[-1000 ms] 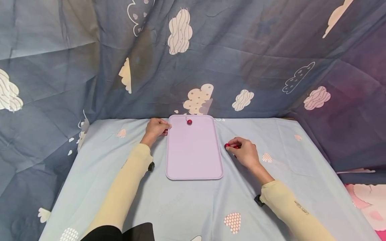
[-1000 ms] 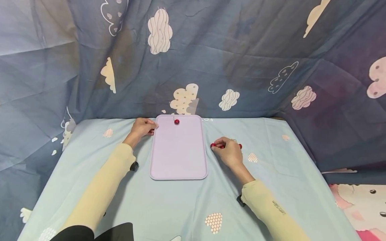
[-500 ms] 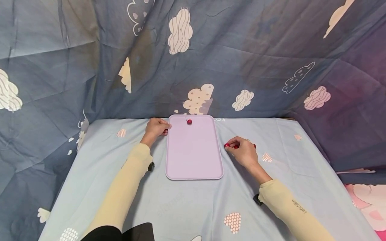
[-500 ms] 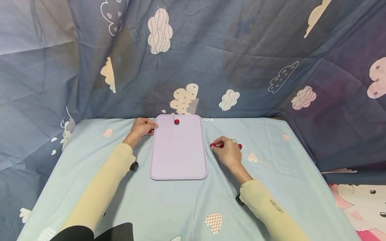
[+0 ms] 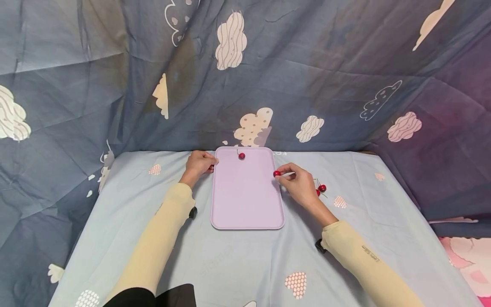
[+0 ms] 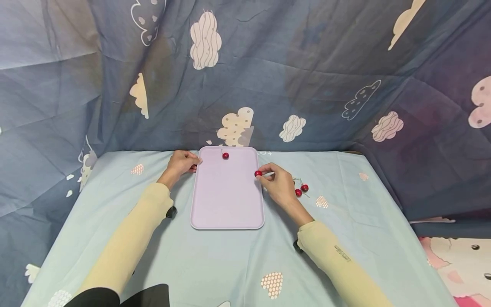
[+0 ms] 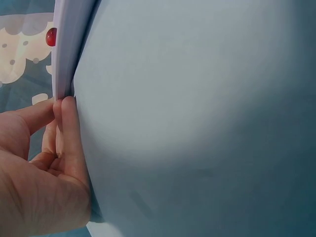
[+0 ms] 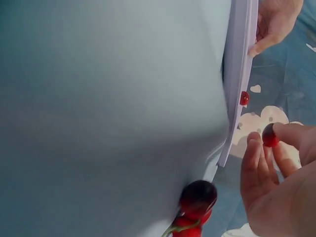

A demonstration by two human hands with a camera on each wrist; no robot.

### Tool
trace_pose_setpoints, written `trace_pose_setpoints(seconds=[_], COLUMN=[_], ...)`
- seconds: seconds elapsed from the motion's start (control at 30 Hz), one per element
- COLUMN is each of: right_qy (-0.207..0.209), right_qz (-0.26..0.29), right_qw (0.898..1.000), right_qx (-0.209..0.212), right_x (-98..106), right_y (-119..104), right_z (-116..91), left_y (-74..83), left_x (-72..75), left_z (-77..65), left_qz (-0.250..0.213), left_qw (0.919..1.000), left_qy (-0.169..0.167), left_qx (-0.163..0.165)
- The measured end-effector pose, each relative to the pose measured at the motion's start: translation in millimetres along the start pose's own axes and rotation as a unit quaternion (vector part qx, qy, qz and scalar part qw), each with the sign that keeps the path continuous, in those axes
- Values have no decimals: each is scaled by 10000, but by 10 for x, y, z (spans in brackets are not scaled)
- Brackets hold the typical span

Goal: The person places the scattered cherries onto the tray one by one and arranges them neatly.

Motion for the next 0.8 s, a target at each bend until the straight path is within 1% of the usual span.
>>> trace_pose_setpoints(seconds=[0.1,0.2,0.33,0.4,0.5,0.57,0.67,0.8], right_qy=[-80,-143,-279,-368,-459,-516,-667,-967], right_qz=[96,59,-273,-492,-875,-1059,-1215,-1344], right_qw=[9996,9987,9958,9929,9878,9847,9821,9796], right_qx=[260,493,826,1022,1205,1281,1274,1142], right_x=[-96,-193,-326,-389,-475,-523,-592,-683], right_y=[-83,-157,-238,-277,-314,-339,-381,-431], right_z=[105,227,393,475,591,670,784,917], left_y=[-3,-7,-18,-25,-36,-39,-40,-51], left_x=[-3,-6,-3,1,0,4,16,24], left_z=[-3,-1,6,9,3,-4,-9,9], left_qz=[-26,-62,-103,-94,-62,-28,-10,-22], left_qw=[10000,10000,9999,9999,10000,10000,10000,10000], left_qy=[-21,-40,14,17,-11,-22,8,-9], left_qx=[9,1,-23,-40,-48,-61,-90,-91])
Point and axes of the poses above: each hand's wrist, its own z-axis towards the middle knuckle, its own x-axis out of the back of the hand, y = z × x, the point moved 4 cm from there along z, towards the middle knuckle, and after that the axes turned 11 degrees about -x, right-handed, at the moved point
